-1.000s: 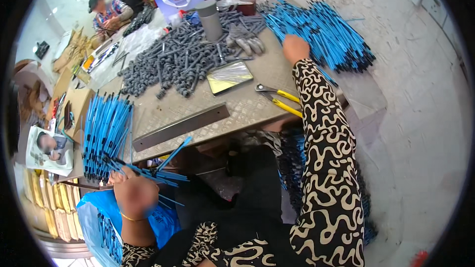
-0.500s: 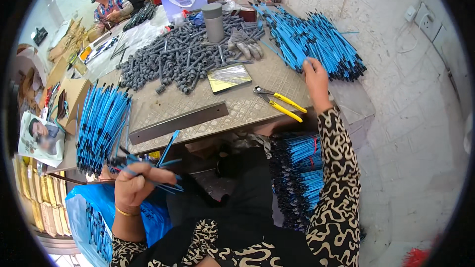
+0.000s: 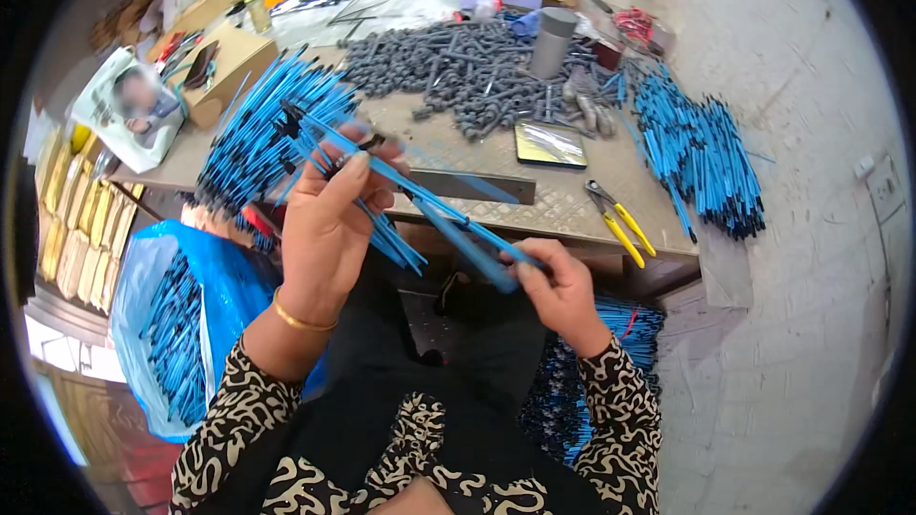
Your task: Assembling blue plastic blades onto a central gear hub and securing them using pliers.
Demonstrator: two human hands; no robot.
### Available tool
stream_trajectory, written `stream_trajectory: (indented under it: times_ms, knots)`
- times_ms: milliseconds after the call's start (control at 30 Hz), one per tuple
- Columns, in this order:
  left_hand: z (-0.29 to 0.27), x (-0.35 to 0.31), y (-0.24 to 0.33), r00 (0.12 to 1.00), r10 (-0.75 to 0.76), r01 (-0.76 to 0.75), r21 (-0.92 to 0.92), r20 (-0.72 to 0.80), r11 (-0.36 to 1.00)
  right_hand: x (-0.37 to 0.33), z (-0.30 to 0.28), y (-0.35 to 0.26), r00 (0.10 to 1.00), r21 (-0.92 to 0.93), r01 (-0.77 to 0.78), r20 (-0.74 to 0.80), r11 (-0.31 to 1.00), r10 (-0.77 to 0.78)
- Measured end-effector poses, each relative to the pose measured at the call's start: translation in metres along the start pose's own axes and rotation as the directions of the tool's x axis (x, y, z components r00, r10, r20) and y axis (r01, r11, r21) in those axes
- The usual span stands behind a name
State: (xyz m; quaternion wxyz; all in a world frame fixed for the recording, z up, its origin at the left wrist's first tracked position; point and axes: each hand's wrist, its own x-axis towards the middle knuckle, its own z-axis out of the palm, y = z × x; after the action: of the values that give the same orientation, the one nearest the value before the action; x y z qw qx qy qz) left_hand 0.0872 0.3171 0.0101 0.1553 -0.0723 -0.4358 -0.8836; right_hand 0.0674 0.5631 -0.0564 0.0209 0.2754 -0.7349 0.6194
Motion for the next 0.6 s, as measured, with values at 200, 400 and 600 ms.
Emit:
stream_trajectory:
  times_ms: [200,400,600]
  knots:
    - [-0.005,-0.018,0.003,0.997,-0.064,0.065,0.015,-0.046,0.998,-0.005,0.02,-0.009,0.946,0.128,-0.19,0.288,0.973,0.147]
    - [-0.035,-0.028,0.014,0.999,-0.044,0.044,-0.006,0.008,0.999,-0.004,0.026,-0.006,0.987,0.324,-0.156,0.029,0.933,0.155]
    - [-0.016,-0.035,0.006,0.972,-0.126,0.132,0.016,-0.199,0.991,-0.001,0.036,-0.007,0.949,-0.319,0.307,0.168,0.897,-0.266]
